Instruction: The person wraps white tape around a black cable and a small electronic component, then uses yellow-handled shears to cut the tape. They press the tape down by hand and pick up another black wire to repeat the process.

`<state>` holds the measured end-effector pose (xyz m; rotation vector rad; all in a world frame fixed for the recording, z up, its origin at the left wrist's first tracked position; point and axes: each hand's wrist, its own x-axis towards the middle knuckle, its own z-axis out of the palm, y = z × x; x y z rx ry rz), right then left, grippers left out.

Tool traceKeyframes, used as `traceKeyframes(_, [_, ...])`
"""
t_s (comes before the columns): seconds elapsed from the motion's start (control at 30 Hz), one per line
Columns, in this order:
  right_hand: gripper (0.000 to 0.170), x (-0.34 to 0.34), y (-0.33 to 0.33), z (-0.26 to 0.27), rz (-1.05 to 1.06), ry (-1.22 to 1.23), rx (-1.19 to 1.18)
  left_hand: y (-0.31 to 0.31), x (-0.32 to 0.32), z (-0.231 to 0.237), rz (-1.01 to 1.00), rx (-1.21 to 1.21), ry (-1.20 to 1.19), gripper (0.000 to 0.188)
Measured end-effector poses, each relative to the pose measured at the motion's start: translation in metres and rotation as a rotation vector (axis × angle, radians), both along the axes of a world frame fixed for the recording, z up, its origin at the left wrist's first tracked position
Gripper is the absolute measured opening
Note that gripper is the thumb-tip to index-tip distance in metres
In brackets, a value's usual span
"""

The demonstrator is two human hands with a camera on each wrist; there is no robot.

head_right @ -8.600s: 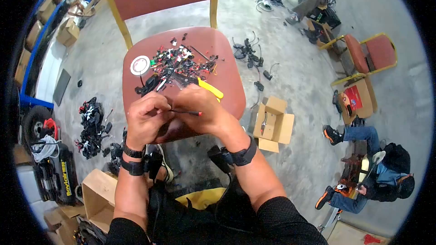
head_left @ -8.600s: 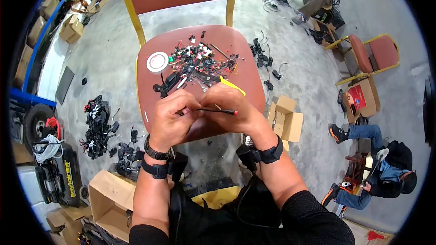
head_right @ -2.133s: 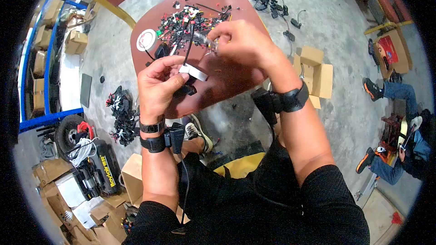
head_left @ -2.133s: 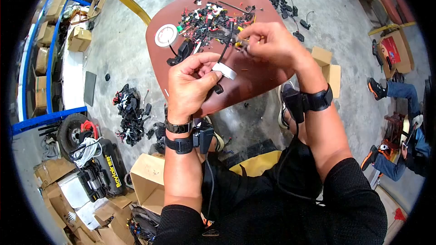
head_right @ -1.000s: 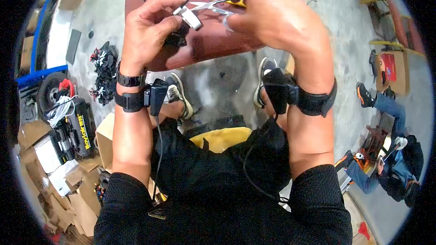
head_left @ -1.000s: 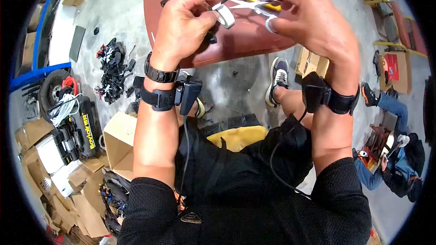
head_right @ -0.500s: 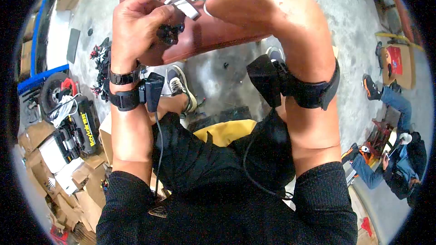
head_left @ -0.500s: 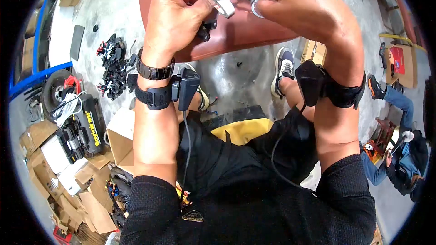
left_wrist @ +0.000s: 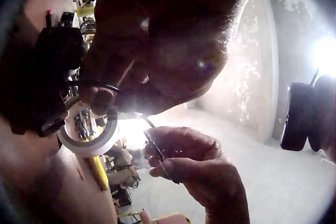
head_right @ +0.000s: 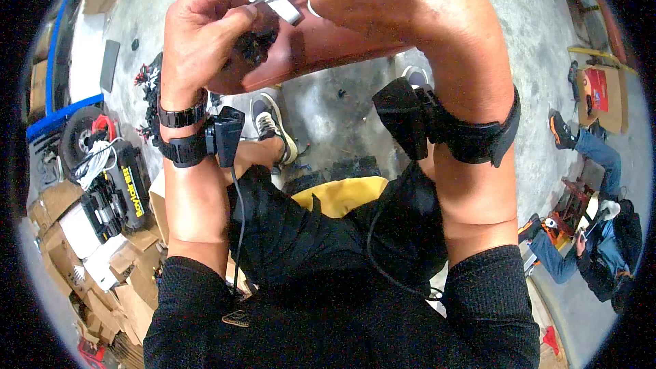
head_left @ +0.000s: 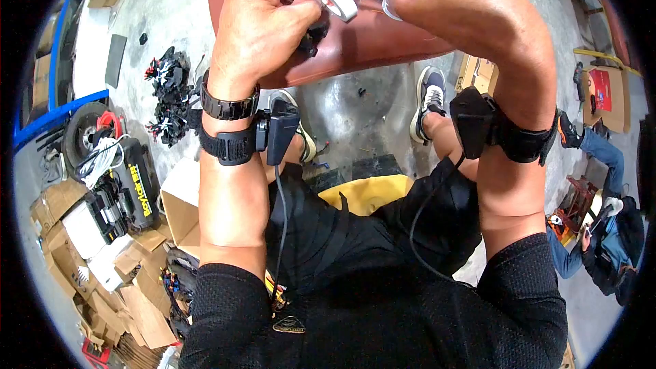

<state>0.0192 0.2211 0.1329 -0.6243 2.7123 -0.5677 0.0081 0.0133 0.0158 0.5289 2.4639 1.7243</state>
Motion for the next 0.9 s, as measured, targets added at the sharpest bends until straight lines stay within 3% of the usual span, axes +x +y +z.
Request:
traceKeyframes(0.17, [0.035, 0.007, 0.001, -0.008, 0.003, 0.129, -0.045, 0.0, 0.002, 0.002, -0.006, 0.025, -0.05, 0.034])
traceKeyframes(0.33, [0.034, -0.011, 0.007, -0.007, -0.027, -0.088, -0.108, 0.001, 0.002, 0.003, -0.01, -0.001, -0.009, 0.034])
traceKeyframes(0.47, [0.042, 0.002, 0.003, -0.014, 0.002, 0.115, -0.082, 0.0, 0.001, 0.003, -0.024, 0.005, -0.023, 0.033])
traceKeyframes(0.67, [0.052, -0.013, 0.003, -0.002, -0.029, -0.187, -0.026, 0.0, -0.001, -0.002, -0.021, 0.048, -0.046, 0.034])
traceKeyframes(0.77, [0.049, -0.009, -0.014, 0.012, -0.165, -0.304, 0.048, 0.0, -0.001, -0.002, -0.027, 0.021, -0.039, 0.034])
traceKeyframes(0.83, [0.046, -0.01, -0.008, 0.002, -0.123, -0.157, -0.016, 0.0, -0.002, 0.002, -0.02, -0.087, 0.026, 0.033])
traceKeyframes(0.9, [0.042, -0.014, 0.016, -0.041, 0.107, 0.269, -0.193, -0.001, -0.002, 0.0, 0.01, 0.003, -0.047, 0.032])
